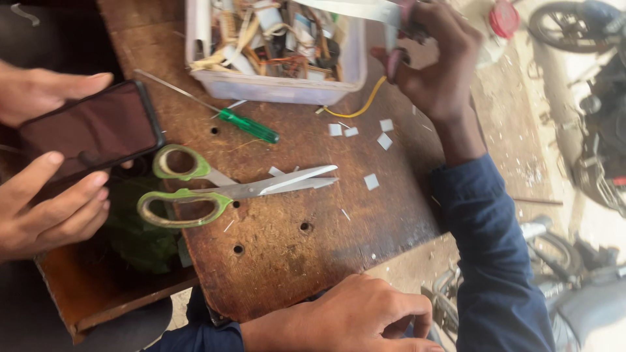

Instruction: The person handles small white insulating tubes and copper wire coils at a workbench. They use scissors to cut a copper wire coil and then handle a roll of white tape. Another person sits nearby using a smartphone.

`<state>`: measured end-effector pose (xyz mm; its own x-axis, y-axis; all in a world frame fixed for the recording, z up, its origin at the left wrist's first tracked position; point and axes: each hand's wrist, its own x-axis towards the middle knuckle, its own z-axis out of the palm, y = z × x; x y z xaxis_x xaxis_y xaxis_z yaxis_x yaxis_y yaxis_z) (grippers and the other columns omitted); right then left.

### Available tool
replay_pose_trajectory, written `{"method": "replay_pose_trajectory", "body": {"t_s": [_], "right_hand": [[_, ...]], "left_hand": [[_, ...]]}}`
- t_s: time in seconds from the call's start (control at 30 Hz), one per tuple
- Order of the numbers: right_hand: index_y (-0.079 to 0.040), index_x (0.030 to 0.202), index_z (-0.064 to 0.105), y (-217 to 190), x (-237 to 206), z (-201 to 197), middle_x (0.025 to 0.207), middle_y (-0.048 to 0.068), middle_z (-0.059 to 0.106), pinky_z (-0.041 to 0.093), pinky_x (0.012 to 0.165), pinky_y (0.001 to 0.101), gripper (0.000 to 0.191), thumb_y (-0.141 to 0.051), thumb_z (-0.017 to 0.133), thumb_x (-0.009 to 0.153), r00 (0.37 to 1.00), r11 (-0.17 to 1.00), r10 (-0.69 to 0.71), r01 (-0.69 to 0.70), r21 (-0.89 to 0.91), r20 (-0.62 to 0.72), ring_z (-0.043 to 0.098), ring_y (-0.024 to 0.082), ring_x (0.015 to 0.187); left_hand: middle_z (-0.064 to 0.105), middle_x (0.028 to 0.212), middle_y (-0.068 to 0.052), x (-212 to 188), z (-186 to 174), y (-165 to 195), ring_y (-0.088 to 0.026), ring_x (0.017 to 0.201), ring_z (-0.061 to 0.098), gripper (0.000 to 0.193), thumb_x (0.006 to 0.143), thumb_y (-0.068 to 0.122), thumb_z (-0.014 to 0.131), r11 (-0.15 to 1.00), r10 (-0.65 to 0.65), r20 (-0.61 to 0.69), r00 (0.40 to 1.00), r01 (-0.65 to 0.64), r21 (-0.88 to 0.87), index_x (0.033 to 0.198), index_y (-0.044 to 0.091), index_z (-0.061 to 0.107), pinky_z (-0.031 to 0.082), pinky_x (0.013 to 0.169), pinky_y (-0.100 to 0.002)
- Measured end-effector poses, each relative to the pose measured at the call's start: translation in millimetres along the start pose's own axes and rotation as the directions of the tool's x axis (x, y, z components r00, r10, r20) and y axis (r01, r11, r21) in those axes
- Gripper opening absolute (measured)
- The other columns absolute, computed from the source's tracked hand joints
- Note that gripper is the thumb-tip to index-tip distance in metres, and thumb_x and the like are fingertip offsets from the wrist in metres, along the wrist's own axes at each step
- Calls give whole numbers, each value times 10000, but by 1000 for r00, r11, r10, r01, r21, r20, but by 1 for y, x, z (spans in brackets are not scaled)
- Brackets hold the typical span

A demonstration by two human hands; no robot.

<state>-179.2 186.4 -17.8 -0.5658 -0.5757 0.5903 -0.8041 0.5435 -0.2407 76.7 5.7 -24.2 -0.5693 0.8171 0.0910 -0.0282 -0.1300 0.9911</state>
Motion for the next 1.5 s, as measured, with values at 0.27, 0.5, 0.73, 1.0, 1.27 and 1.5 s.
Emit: {"method": "replay_pose_trajectory", "body": {"t_s": [0.27, 0.5, 0.73, 1.0, 1.27, 1.5], "right_hand": [[22, 1175, 685, -4, 7, 2, 982, 81, 662, 540, 807, 315, 473, -24, 988, 816, 987, 987, 161, -161, -22, 0, 653, 181, 883], [62, 1137, 651, 3, 11, 2, 1095, 105, 649, 539, 880, 326, 520, -52, 1013, 783, 987, 985, 153, -157, -78, -53, 649, 203, 992], [29, 1066, 677, 6, 6, 6, 947, 83, 630, 493, 787, 339, 466, -72, 1019, 765, 971, 958, 240, -234, -166, 11, 583, 200, 849], [37, 1117, 676, 22, 4, 4, 984, 59, 661, 526, 809, 301, 500, -101, 1012, 772, 951, 954, 285, -294, -65, -123, 621, 139, 898], [19, 1069, 670, 19, 5, 5, 944, 45, 642, 500, 785, 302, 459, -146, 1041, 856, 956, 954, 288, -291, -73, -51, 597, 137, 862], [44, 1190, 685, 12, 8, 3, 973, 68, 647, 510, 764, 305, 472, -62, 954, 817, 972, 971, 230, -227, -70, 46, 617, 141, 862]], "left_hand": [[685, 741, -59, -3, 3, -8, -255, 749, 733, 259, 967, 369, 637, 996, 59, 8, 998, -59, 73, 1062, 133, 688, 569, 730, -373], [722, 794, -120, -1, 5, -19, -305, 815, 745, 236, 958, 255, 601, 984, 110, -29, 993, -105, 145, 1150, 147, 683, 576, 796, -415], [749, 880, -139, 1, 7, -27, -317, 902, 761, 248, 979, 260, 590, 987, 127, -14, 992, -125, 101, 1186, 148, 669, 584, 861, -430], [712, 802, -103, 1, 9, -32, -310, 856, 743, 231, 961, 266, 612, 985, 106, 2, 994, -105, 137, 1142, 137, 676, 567, 790, -416], [708, 795, -90, 2, 10, -32, -294, 836, 749, 211, 986, 287, 612, 987, 93, -1, 996, -93, 128, 1132, 146, 667, 574, 768, -412], [714, 820, -88, 2, 8, -29, -296, 860, 746, 210, 998, 279, 603, 983, 108, -17, 994, -104, 152, 1157, 155, 664, 571, 776, -414]]}}
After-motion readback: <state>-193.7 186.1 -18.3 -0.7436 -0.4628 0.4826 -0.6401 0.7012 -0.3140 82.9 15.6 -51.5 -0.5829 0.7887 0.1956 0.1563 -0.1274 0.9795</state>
